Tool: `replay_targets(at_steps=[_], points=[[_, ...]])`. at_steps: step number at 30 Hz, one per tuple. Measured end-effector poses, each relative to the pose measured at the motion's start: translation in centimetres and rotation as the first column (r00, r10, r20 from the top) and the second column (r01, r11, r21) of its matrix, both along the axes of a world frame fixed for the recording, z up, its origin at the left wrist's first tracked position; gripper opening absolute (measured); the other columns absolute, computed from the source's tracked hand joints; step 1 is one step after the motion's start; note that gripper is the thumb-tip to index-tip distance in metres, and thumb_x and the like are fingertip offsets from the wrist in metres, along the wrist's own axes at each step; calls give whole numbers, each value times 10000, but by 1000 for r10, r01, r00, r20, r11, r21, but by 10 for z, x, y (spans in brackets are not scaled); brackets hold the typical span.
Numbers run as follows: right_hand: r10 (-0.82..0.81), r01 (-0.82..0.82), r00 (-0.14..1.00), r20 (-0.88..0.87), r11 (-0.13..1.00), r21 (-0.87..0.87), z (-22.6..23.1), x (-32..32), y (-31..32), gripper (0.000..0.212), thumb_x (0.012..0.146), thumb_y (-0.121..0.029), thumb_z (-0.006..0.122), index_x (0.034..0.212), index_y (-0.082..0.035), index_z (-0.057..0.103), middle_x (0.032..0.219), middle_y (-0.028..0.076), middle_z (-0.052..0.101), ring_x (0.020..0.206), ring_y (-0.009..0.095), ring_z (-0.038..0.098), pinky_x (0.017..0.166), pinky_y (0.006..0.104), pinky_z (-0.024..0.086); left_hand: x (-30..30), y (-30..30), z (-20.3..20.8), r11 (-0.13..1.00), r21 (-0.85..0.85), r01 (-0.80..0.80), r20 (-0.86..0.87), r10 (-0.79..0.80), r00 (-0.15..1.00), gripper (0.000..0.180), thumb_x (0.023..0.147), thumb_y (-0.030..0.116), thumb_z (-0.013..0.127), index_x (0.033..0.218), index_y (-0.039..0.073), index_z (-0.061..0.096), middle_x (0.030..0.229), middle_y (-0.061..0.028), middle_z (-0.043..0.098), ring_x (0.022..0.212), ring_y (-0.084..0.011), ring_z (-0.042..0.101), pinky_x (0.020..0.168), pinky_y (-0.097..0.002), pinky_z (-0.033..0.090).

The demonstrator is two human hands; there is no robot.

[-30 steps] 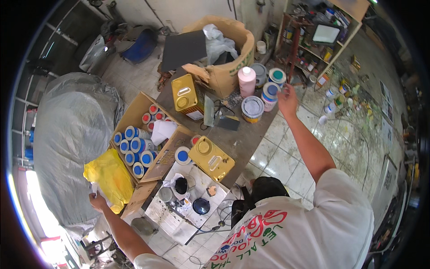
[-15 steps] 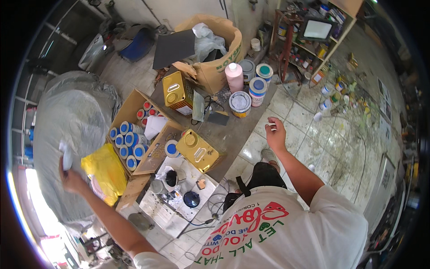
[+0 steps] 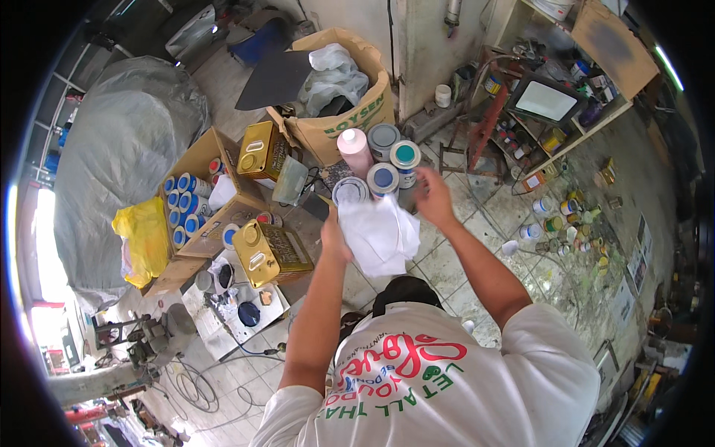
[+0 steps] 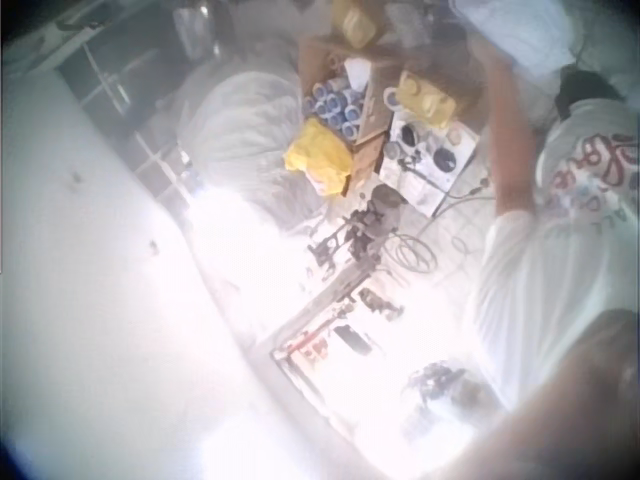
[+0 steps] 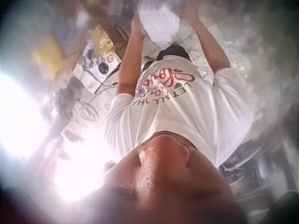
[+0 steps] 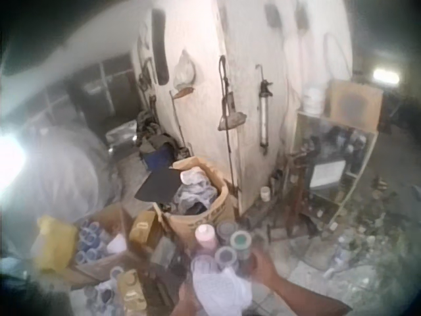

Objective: The person pours a liquid from a yellow can into a small container, then uses a white cloth to wipe the hood of a black car that is partially covered with newspaper. The person moves around the vehicle to clean different sections of the hood.

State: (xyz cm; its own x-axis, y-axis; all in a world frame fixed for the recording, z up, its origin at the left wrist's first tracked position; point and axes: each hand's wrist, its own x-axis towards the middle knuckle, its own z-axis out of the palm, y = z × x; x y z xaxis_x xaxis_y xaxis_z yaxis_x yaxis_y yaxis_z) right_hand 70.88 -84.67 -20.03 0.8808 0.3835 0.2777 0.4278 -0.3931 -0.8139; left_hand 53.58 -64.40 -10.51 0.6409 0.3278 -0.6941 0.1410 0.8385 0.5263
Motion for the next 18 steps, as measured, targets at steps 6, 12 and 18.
replay_targets(at_steps=[6,12,18], points=[[-135,151,969,-205,986,68,-23,-35,55,1108,602,-322,1005,1484,-3,417,1286,253,586,1218,431,563,1046,505,459,-64,-40,-41,983,-172,58,5,-58,998,484,1073,402,591,1354,8,590,1321,-202,675,1239,-385,657,1094,-556,510],[-226,249,958,-177,960,124,-25,-49,80,1051,618,-214,979,1485,-24,415,1347,266,552,1293,467,515,1084,514,435,-89,-63,-37,944,323,-66,-71,94,993,377,1006,168,721,1314,-15,604,1239,-131,700,1137,-278,684,1015,-442,536],[-165,164,964,210,986,19,-23,-4,26,892,705,-34,817,1507,-59,427,1474,243,474,1376,447,466,1156,497,386,-123,-73,-11,831,420,-365,-24,412,911,217,1026,196,678,1129,6,689,1034,-48,711,922,-174,672,821,-334,543]])
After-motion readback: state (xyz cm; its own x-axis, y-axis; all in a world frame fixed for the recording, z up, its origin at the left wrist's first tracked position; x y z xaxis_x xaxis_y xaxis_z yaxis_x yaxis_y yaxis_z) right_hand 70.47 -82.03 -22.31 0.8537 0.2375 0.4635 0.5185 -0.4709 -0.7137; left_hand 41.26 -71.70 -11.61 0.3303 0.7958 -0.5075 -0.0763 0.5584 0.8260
